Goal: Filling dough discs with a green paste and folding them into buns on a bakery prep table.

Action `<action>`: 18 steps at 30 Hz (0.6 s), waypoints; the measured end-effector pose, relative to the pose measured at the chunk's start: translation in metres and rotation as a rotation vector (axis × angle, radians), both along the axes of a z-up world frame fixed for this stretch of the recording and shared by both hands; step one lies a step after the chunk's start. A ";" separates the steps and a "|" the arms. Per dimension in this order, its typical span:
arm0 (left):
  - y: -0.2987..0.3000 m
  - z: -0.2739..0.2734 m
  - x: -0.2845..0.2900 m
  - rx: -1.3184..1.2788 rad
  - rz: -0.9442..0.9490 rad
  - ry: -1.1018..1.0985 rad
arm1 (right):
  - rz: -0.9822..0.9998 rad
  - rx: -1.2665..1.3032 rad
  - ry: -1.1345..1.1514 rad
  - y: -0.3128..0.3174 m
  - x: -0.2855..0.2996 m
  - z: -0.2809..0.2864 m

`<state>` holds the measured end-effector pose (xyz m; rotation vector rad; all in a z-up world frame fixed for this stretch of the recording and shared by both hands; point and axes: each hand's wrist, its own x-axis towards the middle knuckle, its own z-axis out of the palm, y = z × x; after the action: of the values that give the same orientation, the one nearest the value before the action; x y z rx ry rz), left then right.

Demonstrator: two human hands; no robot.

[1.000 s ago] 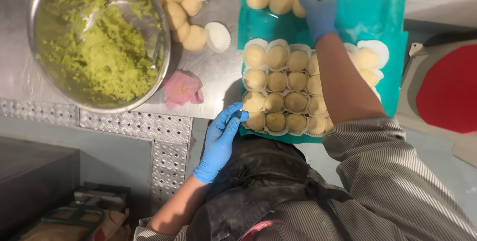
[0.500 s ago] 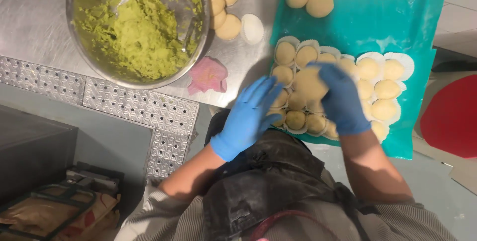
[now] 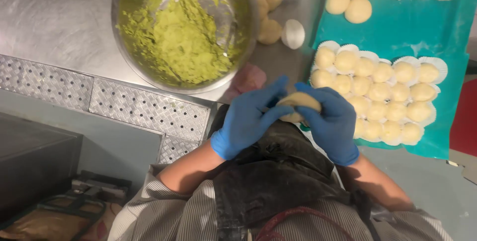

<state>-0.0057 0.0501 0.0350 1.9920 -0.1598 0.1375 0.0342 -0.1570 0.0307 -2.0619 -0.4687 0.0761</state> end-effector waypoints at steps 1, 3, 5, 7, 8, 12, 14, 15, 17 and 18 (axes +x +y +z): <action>0.013 0.002 0.001 -0.129 0.016 0.063 | -0.076 0.087 0.002 0.011 0.001 -0.003; 0.038 0.004 -0.003 -0.253 0.028 0.131 | -0.156 0.177 0.009 0.035 -0.003 -0.007; 0.059 0.004 -0.004 -0.227 0.030 0.122 | -0.108 0.247 0.075 0.059 -0.006 -0.009; 0.083 0.005 -0.001 -0.094 -0.034 0.053 | -0.048 0.187 -0.014 0.080 0.000 0.003; 0.094 0.006 -0.002 0.036 -0.093 -0.011 | 0.019 0.124 -0.096 0.089 0.001 0.009; 0.120 0.026 -0.003 -0.091 -0.153 0.076 | 0.018 0.013 0.007 0.124 -0.010 0.026; 0.131 0.017 -0.005 -0.614 -0.082 0.264 | -0.172 0.133 -0.050 0.127 -0.015 0.010; 0.132 0.016 -0.007 -0.616 -0.088 0.265 | -0.179 0.131 -0.051 0.130 -0.016 0.007; 0.132 0.014 -0.010 -0.368 -0.084 0.209 | -0.173 0.202 -0.053 0.135 -0.018 -0.001; 0.137 0.009 -0.010 -0.370 -0.081 0.209 | -0.171 0.201 -0.052 0.140 -0.016 0.001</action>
<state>-0.0155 0.1875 0.0439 1.6160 -0.0737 -0.0890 0.0181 -0.0175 0.0316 -1.9008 -0.3164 -0.1219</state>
